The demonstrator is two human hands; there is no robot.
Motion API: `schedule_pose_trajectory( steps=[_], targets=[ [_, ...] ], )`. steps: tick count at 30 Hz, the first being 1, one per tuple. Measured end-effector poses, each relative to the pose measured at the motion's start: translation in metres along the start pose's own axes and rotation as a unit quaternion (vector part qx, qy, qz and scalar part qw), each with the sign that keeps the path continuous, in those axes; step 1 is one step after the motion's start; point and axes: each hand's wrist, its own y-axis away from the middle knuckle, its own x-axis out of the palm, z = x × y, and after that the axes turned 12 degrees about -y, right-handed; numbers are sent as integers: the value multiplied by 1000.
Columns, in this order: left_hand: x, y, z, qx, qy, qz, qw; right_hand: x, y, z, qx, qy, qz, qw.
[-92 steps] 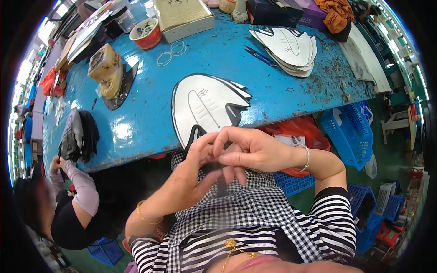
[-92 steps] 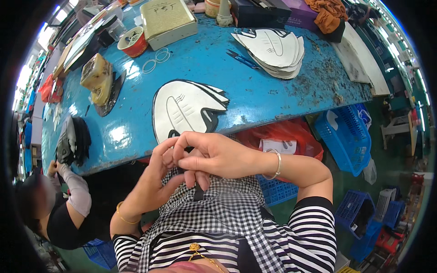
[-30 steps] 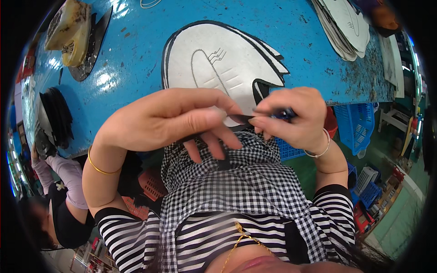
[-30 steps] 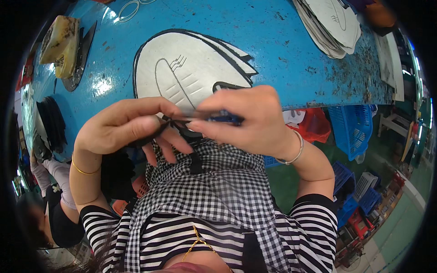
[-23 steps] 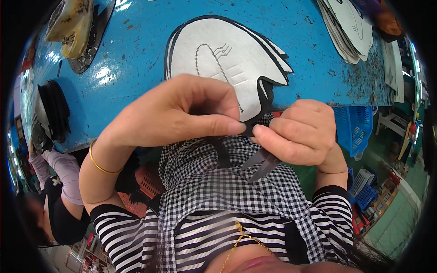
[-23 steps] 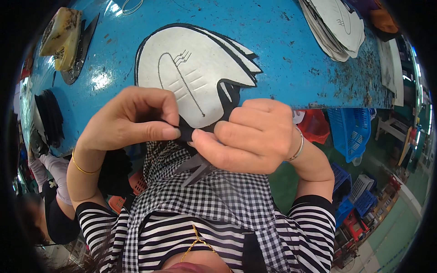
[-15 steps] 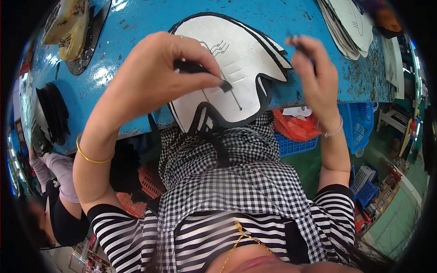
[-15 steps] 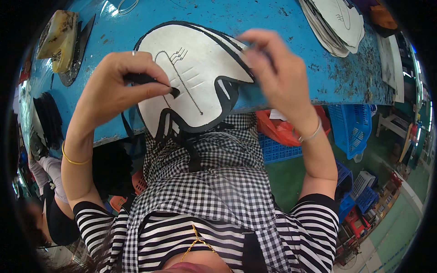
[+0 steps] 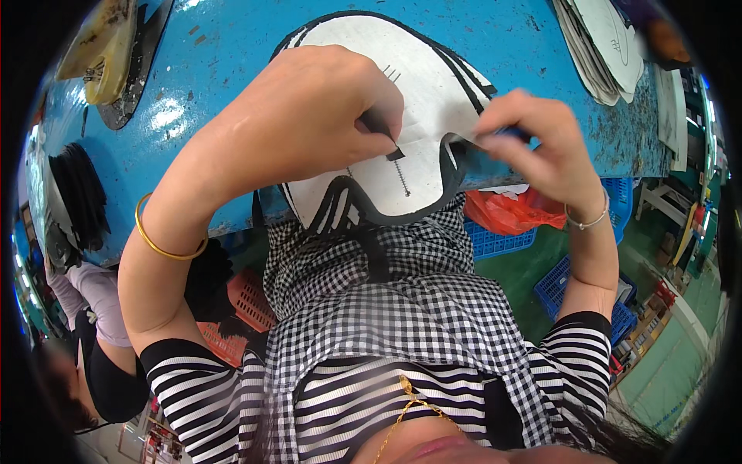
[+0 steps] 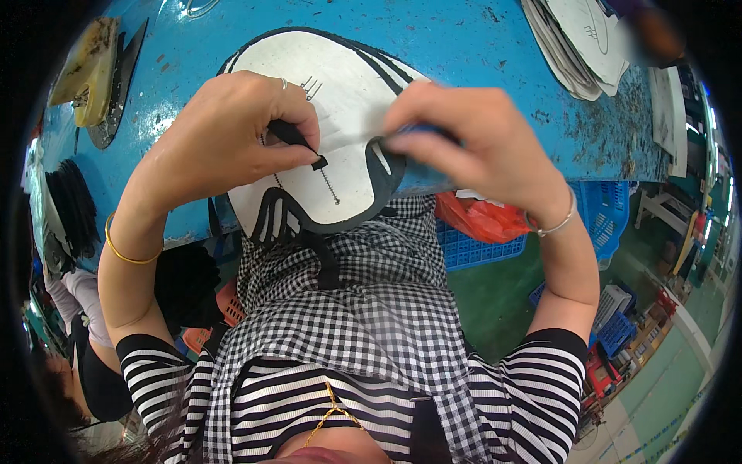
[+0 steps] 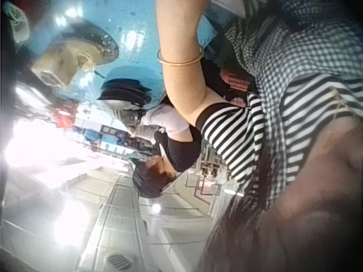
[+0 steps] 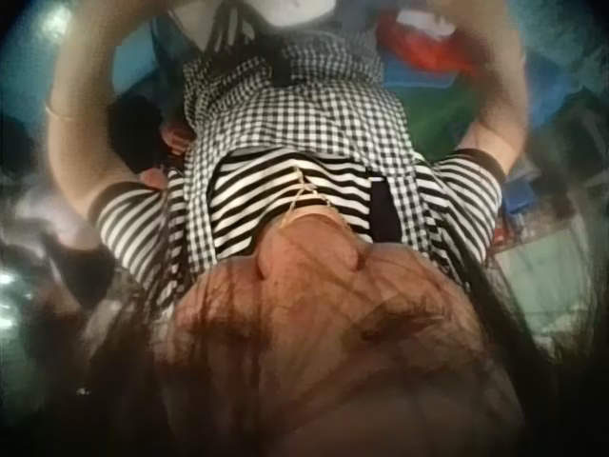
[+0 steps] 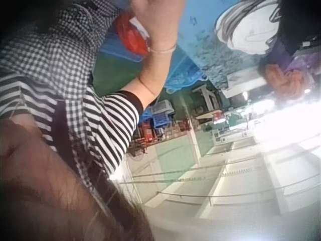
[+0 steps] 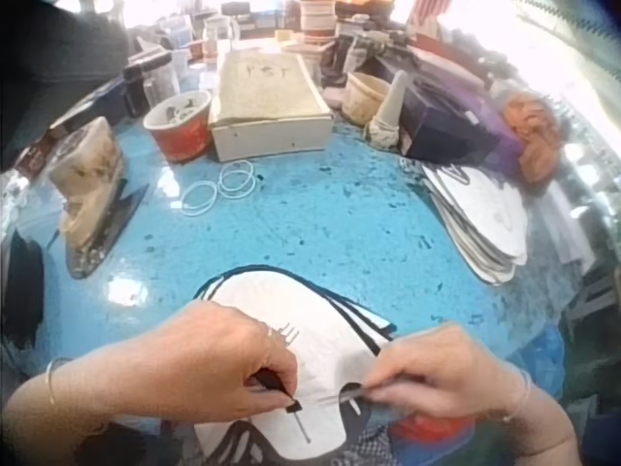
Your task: Assembling shoe upper components and trimming materials with a tool.
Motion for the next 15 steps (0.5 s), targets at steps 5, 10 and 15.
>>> schedule_pose_trajectory(
  steps=[5, 10, 15],
  targets=[
    [2, -2, 3, 61, -32, -3, 998, 13, -16, 2, -166, 187, 133, 959],
    [1, -2, 7, 61, 16, 11, 998, 13, -13, 0, -150, 221, 172, 948],
    [5, -3, 6, 75, -4, -9, 997, 9, -11, -7, -165, 169, 135, 962]
  ],
)
